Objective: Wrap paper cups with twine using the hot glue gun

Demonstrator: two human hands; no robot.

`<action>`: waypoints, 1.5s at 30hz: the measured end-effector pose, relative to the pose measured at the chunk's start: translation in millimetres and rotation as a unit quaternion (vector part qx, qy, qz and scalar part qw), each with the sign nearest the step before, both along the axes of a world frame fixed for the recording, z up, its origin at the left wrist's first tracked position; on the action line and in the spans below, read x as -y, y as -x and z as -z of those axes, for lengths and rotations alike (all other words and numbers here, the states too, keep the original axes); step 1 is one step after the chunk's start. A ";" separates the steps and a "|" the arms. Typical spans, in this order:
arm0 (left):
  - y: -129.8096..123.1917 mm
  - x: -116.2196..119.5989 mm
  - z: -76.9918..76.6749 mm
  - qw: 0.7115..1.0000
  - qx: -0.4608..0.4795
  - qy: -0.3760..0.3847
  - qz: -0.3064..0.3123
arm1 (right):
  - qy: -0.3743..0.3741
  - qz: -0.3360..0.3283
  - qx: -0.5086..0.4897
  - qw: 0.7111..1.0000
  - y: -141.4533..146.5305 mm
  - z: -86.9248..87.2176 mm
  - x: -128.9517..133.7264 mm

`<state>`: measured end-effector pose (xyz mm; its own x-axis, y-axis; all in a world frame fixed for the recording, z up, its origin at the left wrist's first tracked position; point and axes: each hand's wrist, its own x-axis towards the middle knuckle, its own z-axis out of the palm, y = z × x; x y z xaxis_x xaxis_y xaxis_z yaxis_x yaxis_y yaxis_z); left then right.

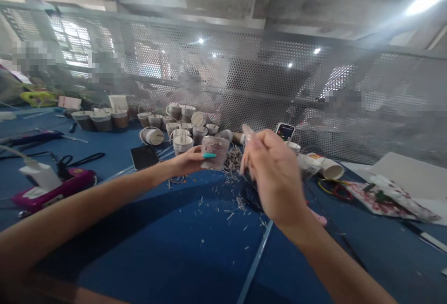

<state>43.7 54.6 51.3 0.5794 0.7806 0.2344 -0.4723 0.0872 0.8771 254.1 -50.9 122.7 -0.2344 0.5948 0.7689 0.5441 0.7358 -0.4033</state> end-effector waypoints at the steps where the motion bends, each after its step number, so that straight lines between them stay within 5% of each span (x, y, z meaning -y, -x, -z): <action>1: -2.8 4.1 -1.2 1.000 0.000 -0.011 -0.003 | -0.021 0.026 0.009 0.999 2.4 1.0 -7.4; 8: -24.8 33.2 2.9 0.995 -0.069 -0.020 -0.076 | -0.084 0.147 0.183 0.968 5.5 34.7 -51.1; 21: -26.3 33.0 32.4 0.996 -0.022 0.069 -0.060 | -0.232 0.175 0.219 0.931 11.6 70.0 -60.3; 29: -23.9 29.3 46.0 0.996 0.008 0.073 -0.047 | -0.224 0.144 0.225 0.937 12.9 72.8 -61.8; 38: -25.2 33.0 46.2 0.993 0.020 0.116 -0.028 | -0.300 0.151 0.256 0.906 11.7 69.6 -63.2; 45: -22.5 31.6 46.4 0.991 0.030 0.129 -0.025 | -0.266 0.091 0.219 0.934 10.0 70.6 -62.8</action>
<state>66.2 23.0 4.9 0.5289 0.8469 0.0553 -0.5324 0.2803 0.7987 244.2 11.9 52.1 -0.5287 0.2162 0.8208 0.7068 0.6476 0.2846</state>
